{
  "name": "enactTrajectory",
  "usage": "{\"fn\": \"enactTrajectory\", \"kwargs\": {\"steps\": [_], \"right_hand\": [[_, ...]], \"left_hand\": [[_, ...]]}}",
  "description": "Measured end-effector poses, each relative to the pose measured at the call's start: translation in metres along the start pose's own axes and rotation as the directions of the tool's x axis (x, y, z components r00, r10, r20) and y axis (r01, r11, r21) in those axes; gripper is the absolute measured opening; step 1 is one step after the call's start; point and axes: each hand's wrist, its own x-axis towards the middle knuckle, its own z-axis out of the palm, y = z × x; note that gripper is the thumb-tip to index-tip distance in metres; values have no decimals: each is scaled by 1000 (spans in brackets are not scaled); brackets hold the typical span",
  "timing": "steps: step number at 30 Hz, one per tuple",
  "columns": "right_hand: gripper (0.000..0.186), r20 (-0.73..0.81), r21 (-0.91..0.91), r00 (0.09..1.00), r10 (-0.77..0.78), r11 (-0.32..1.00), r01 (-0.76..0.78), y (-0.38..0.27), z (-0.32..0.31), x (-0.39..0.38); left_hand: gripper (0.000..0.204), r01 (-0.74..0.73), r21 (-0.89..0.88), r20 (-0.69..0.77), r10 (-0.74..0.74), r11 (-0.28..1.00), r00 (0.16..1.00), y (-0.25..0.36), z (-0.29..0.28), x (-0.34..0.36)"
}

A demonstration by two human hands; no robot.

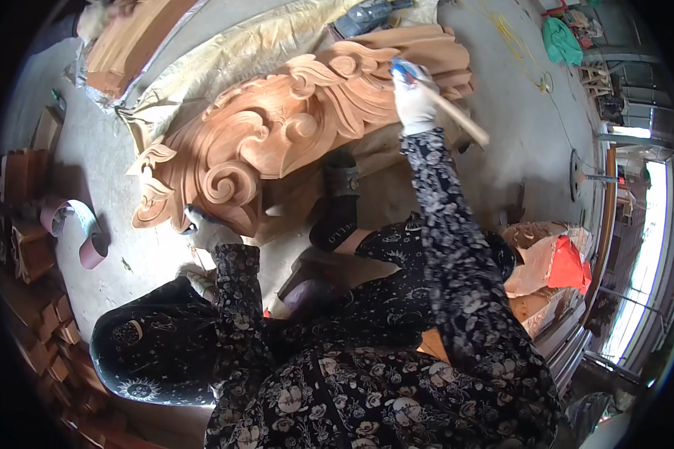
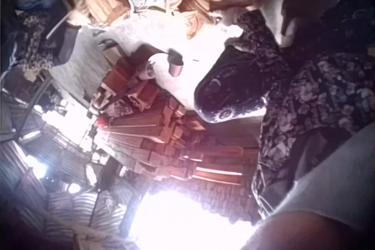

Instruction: Sanding and cleaning an intricate wood carving using sandpaper and a brush.

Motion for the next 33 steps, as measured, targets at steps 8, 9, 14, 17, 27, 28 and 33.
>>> {"fn": "enactTrajectory", "kwargs": {"steps": [8,9,14,17,27,28,33], "right_hand": [[15,286,-67,929,-235,962,264,-21,89,62],[14,212,-270,910,-356,874,405,-20,90,62],[13,-337,-151,796,-503,863,482,-8,111,0],[14,-195,42,952,-234,968,247,-12,118,-37],[15,-142,-572,691,-709,628,527,-36,114,-42],[14,-97,-512,630,-771,581,633,-32,113,-34],[9,-186,-507,736,-650,705,495,-36,115,4]], "left_hand": [[63,187,-53,81,-183,981,980,32,27,-21],[63,251,-24,131,-246,968,961,39,31,-24],[50,60,-75,172,-46,995,984,50,30,-35],[50,87,-131,177,-63,988,982,38,15,-37],[59,133,-353,221,-56,926,974,31,15,-27],[59,80,-371,269,25,925,963,33,23,-28],[55,46,-153,201,-14,987,979,43,59,-39]]}}
